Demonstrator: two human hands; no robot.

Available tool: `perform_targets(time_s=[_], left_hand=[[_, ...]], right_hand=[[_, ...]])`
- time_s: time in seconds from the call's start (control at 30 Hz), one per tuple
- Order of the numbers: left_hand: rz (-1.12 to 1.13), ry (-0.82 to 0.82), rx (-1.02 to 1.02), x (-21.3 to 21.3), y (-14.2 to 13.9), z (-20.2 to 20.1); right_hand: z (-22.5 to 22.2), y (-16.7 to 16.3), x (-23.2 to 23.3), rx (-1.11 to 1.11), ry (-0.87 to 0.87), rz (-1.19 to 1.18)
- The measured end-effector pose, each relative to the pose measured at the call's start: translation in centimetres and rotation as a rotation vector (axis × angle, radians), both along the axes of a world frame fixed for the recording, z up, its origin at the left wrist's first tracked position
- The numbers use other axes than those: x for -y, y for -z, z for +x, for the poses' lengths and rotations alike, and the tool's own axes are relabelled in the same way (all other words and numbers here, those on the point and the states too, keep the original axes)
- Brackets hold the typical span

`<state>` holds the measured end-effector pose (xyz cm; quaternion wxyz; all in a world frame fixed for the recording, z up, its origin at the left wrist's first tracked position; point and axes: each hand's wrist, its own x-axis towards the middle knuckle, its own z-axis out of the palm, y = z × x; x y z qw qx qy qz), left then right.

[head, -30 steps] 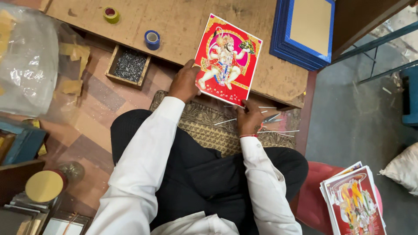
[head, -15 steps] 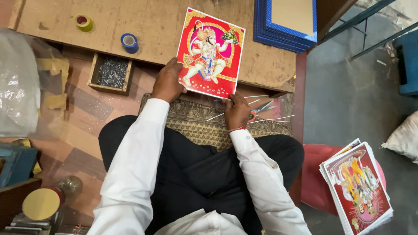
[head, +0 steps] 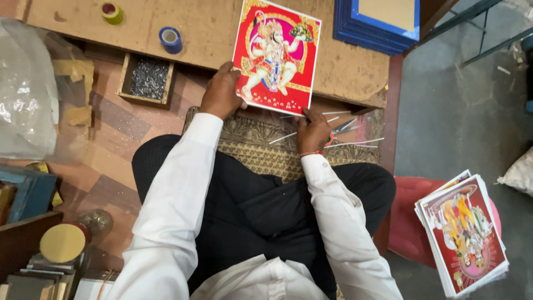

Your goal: The person assembles religious pictures by applying blue decorative tape to the edges of a cardboard backing, placing a printed image on top, and covering it with a clear plastic sheet. They use scissors to trim the plastic and tape, then stack the finished units.

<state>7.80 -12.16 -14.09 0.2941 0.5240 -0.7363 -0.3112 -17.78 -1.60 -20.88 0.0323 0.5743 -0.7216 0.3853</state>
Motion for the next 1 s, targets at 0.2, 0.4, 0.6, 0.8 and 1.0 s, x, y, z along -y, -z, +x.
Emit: perform_targets(time_s=[0.2, 0.4, 0.6, 0.8, 1.0], left_hand=[[-0.076, -0.069, -0.142, 0.9, 2.3, -0.2], [0.065, -0.454, -0.254, 2.2, 4.1, -0.5], [0.069, -0.439, -0.239, 2.4, 3.8, 0.0], [0.172, -0.473, -0.334, 1.9, 3.7, -0.4], [0.213, -0.456, -0.360, 1.9, 4.1, -0.6]], right_hand=[[0.4, -0.5, -0.5, 0.166, -0.008, 0.027], [0.5, -0.4, -0.6, 0.160, -0.020, -0.023], [-0.5, 0.1, -0.3, 0.167, 0.019, 0.055], [-0.5, -0.3, -0.1, 0.146, 0.035, 0.053], [-0.7, -0.5, 0.0, 0.100, 0.044, 0.032]])
